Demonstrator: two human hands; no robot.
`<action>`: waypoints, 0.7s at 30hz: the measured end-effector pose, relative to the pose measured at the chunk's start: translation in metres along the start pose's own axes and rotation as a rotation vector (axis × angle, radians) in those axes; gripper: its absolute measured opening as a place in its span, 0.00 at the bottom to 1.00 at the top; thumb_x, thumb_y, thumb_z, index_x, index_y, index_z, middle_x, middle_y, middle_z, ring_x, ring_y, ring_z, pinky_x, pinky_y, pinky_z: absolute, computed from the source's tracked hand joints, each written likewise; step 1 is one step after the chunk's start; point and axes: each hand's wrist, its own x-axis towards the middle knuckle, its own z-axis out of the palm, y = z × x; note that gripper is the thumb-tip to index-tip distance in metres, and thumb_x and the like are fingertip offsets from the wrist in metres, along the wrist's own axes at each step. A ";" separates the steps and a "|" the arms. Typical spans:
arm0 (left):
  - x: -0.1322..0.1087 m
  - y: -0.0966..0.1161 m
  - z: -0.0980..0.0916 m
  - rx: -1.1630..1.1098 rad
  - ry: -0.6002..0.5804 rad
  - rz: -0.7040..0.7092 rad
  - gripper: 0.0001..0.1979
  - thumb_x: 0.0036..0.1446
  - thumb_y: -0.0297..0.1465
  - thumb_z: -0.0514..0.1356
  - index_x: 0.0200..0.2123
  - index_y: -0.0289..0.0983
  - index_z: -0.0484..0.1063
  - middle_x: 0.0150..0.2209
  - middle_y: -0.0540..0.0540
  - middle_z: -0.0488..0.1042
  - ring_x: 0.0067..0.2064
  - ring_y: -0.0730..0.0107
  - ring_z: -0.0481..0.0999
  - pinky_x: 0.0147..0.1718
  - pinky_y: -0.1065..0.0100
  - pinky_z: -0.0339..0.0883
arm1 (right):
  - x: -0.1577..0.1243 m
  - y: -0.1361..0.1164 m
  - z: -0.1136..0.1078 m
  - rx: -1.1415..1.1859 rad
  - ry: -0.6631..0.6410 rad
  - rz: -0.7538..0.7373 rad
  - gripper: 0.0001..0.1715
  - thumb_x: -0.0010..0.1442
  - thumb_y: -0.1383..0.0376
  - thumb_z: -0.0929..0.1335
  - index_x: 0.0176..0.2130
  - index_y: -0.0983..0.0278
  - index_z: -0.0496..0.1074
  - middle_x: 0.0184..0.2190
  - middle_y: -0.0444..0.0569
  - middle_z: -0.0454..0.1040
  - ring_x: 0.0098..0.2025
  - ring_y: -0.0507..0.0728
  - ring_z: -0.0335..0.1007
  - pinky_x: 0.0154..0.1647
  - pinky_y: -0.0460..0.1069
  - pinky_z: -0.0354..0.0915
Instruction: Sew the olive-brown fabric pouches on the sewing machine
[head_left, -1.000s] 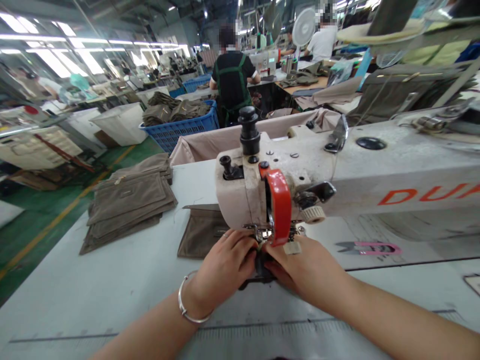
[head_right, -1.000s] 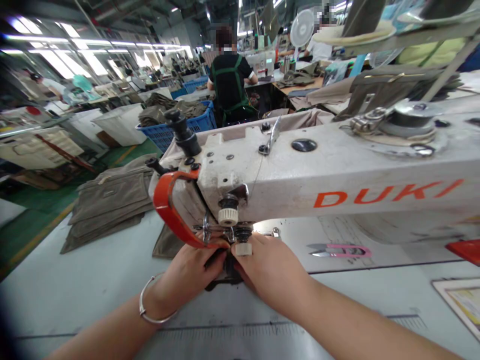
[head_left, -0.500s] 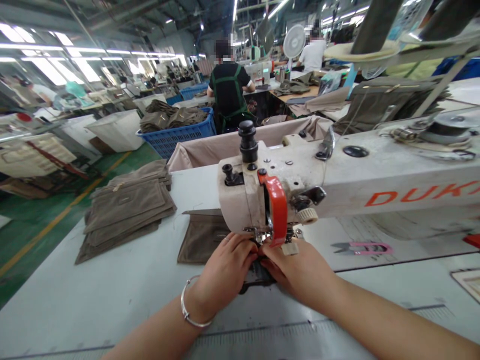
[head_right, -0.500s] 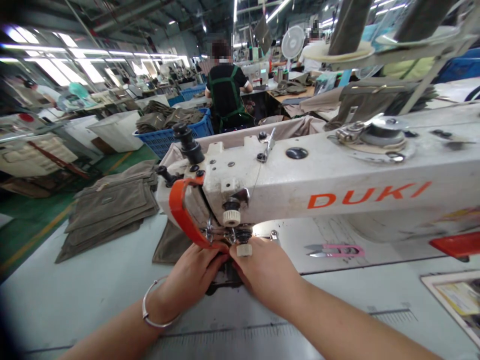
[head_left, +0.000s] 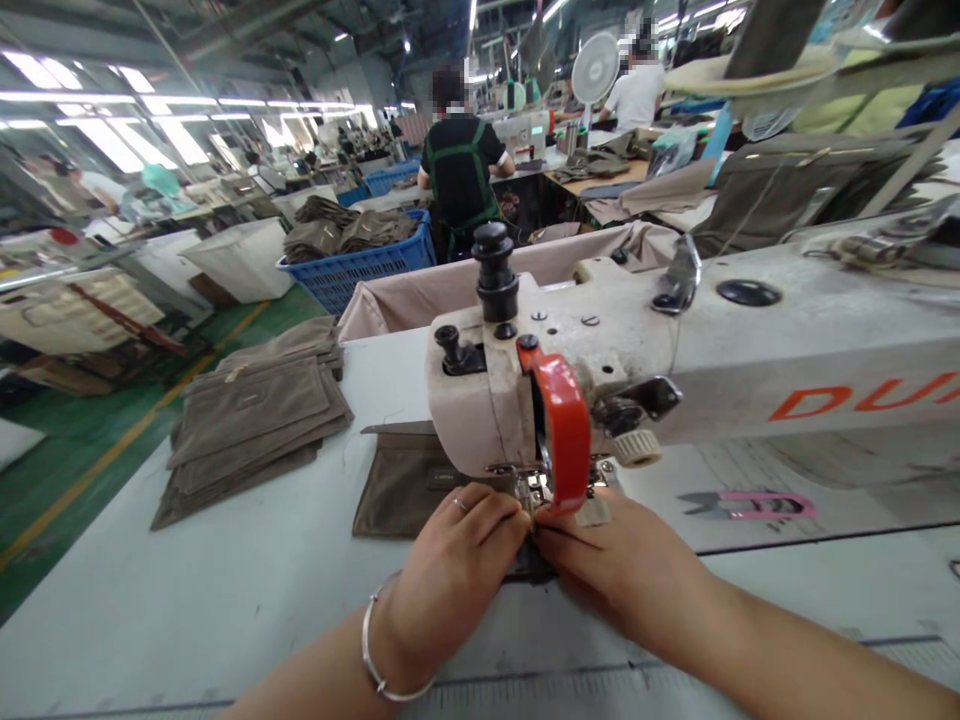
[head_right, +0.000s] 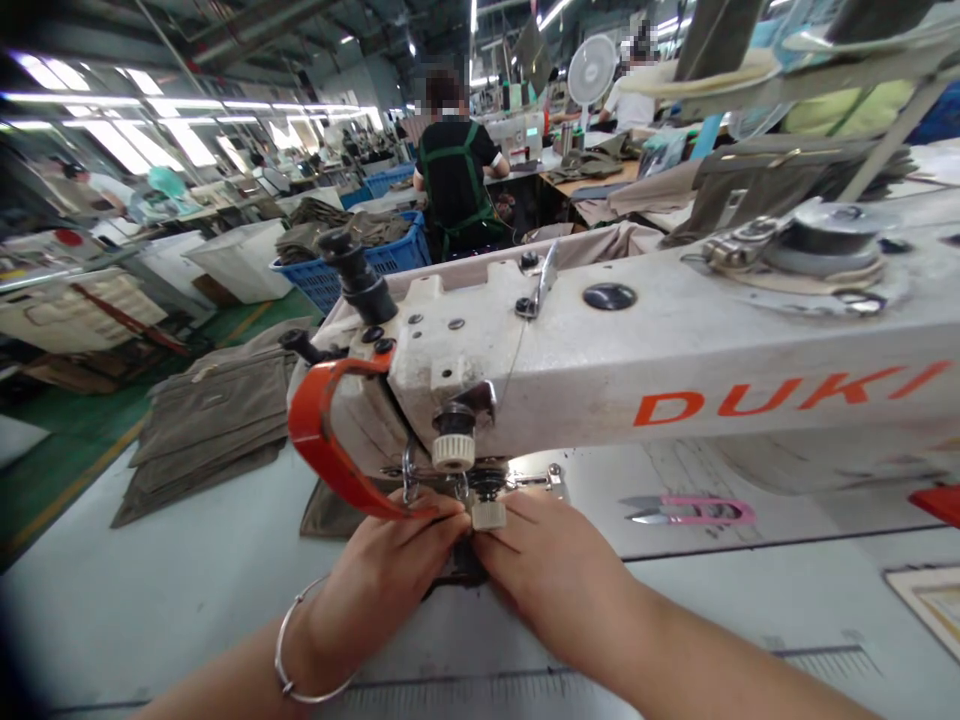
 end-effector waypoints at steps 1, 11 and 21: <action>0.001 0.000 0.000 0.012 -0.008 0.009 0.11 0.66 0.24 0.48 0.44 0.35 0.68 0.41 0.43 0.74 0.43 0.64 0.73 0.44 0.61 0.71 | -0.001 -0.001 -0.001 0.006 0.001 0.000 0.12 0.61 0.73 0.63 0.43 0.66 0.71 0.38 0.52 0.75 0.46 0.60 0.69 0.49 0.58 0.67; 0.004 -0.004 0.002 -0.001 -0.080 0.029 0.11 0.66 0.22 0.47 0.44 0.32 0.67 0.38 0.43 0.72 0.40 0.64 0.72 0.42 0.61 0.70 | 0.002 -0.007 -0.008 0.005 -0.016 0.056 0.12 0.58 0.73 0.64 0.42 0.66 0.72 0.42 0.53 0.75 0.46 0.62 0.70 0.49 0.60 0.69; 0.011 -0.007 -0.003 -0.018 -0.078 0.017 0.06 0.65 0.25 0.52 0.40 0.35 0.69 0.37 0.46 0.72 0.40 0.65 0.72 0.43 0.63 0.71 | 0.004 -0.008 -0.005 -0.052 0.032 0.047 0.16 0.56 0.73 0.63 0.45 0.68 0.72 0.42 0.54 0.75 0.44 0.63 0.70 0.45 0.61 0.71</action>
